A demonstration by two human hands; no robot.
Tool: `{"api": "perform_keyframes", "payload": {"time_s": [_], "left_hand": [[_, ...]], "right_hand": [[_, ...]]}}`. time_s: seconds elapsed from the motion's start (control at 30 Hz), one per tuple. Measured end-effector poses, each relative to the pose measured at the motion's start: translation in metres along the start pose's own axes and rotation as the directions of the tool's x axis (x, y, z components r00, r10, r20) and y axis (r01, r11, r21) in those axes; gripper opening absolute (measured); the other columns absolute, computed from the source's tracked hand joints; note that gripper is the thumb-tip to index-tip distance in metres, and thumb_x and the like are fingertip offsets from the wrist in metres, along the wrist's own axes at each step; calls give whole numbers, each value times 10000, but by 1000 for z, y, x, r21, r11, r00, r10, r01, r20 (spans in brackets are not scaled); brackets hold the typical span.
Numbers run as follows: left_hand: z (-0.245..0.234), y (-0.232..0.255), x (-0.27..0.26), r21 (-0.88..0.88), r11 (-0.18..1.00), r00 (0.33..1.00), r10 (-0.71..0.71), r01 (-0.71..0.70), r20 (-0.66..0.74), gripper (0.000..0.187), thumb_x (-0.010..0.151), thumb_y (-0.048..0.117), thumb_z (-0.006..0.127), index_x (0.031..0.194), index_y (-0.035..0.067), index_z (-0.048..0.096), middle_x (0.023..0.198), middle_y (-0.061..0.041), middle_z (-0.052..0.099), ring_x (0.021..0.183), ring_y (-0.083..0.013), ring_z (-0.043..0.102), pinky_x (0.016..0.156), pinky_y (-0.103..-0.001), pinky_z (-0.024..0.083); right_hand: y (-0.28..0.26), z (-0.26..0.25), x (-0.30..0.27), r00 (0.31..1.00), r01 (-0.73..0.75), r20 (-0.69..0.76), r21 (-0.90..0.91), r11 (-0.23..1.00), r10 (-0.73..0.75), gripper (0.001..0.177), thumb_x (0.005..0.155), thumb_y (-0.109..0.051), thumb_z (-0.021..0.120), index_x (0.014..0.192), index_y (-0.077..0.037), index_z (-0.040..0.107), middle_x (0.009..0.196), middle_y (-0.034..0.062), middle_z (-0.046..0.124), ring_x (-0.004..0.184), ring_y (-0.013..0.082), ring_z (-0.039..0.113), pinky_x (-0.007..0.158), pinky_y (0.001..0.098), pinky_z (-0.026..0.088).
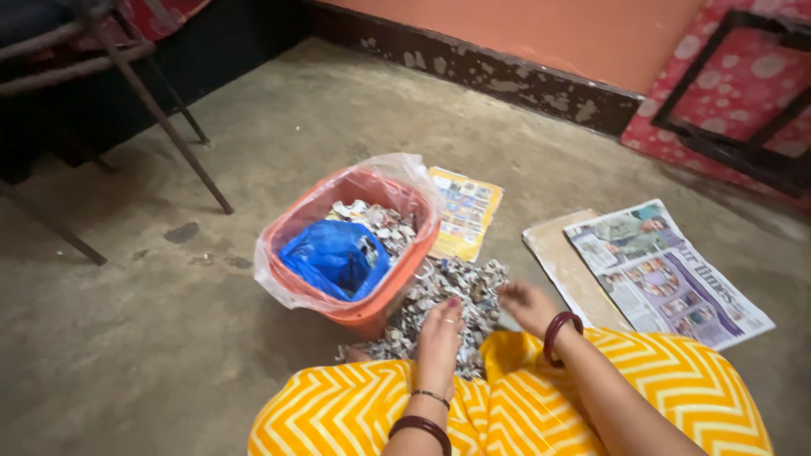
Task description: The person sits on the floor and repeatedly rolls small pieces of newspaper into tight cylindrical shapes by hand. The rolled pieces are placed into a nearby orange bucket lined with a blue plastic bag.
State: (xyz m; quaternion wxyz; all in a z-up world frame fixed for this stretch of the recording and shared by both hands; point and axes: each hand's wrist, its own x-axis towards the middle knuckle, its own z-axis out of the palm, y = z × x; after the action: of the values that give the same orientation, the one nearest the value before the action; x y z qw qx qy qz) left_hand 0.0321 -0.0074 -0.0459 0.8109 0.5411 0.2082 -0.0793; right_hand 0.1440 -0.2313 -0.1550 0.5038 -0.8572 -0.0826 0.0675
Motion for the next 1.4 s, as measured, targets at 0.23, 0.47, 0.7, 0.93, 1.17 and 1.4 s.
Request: {"api": "perform_keyframes", "payload": {"time_s": [0.23, 0.47, 0.7, 0.93, 1.17, 1.4], "left_hand": [[12, -27, -50, 884, 286, 927, 51, -370, 371, 495, 837, 341, 748, 1272, 131, 641, 1305, -147, 624, 1221, -322, 571, 1026, -417, 446], [8, -42, -55, 885, 246, 913, -5, -395, 408, 245, 905, 231, 629, 1098, 132, 743, 1172, -199, 681, 1101, -371, 634, 988, -458, 485], [-11, -61, -36, 695, 490, 654, -288, -526, 699, 243, 892, 154, 550, 1010, 2, 698, 939, -210, 735, 918, -369, 706, 828, -450, 562], [-4, -100, -29, 623, 377, 401, -519, -685, 755, 350, 843, 235, 584, 1073, 15, 730, 1022, -205, 748, 960, -348, 713, 860, -427, 553], [11, -45, -43, 752, 237, 668, -349, -616, 657, 304, 860, 247, 614, 1074, 100, 773, 1028, -211, 731, 992, -390, 683, 919, -476, 517], [28, 39, -21, 799, 458, 917, 275, -389, 289, 285, 860, 153, 691, 1143, 153, 718, 1181, -110, 683, 1069, -331, 650, 908, -432, 505]], "right_hand": [[-59, -17, -62, 820, -200, 269, -692, 693, 505, 701, 717, -338, 870, 1344, -172, 603, 1196, 118, 748, 1138, 255, 719, 1010, 336, 553], [-39, -4, -55, 872, -184, 209, -697, 693, 442, 368, 818, -302, 707, 1171, -231, 783, 1205, 125, 752, 1115, 282, 722, 1006, 364, 559], [-3, -13, -17, 971, -169, 42, -567, 806, 234, 579, 793, -363, 788, 1302, -132, 640, 1335, 207, 621, 1247, 367, 605, 1086, 404, 478], [-7, -4, 27, 989, -122, 5, -530, 839, 148, 874, 721, -241, 830, 1480, -147, 408, 1460, 229, 482, 1349, 402, 492, 1134, 423, 423], [18, 15, 40, 999, 50, 14, -446, 894, -49, 916, 650, -205, 900, 1456, -268, 468, 1530, 321, 269, 1343, 488, 401, 1102, 471, 390], [35, 21, 38, 993, -112, -19, -320, 941, 112, 438, 768, -188, 826, 1189, -202, 705, 1224, 156, 675, 1057, 301, 711, 960, 382, 569]]}}
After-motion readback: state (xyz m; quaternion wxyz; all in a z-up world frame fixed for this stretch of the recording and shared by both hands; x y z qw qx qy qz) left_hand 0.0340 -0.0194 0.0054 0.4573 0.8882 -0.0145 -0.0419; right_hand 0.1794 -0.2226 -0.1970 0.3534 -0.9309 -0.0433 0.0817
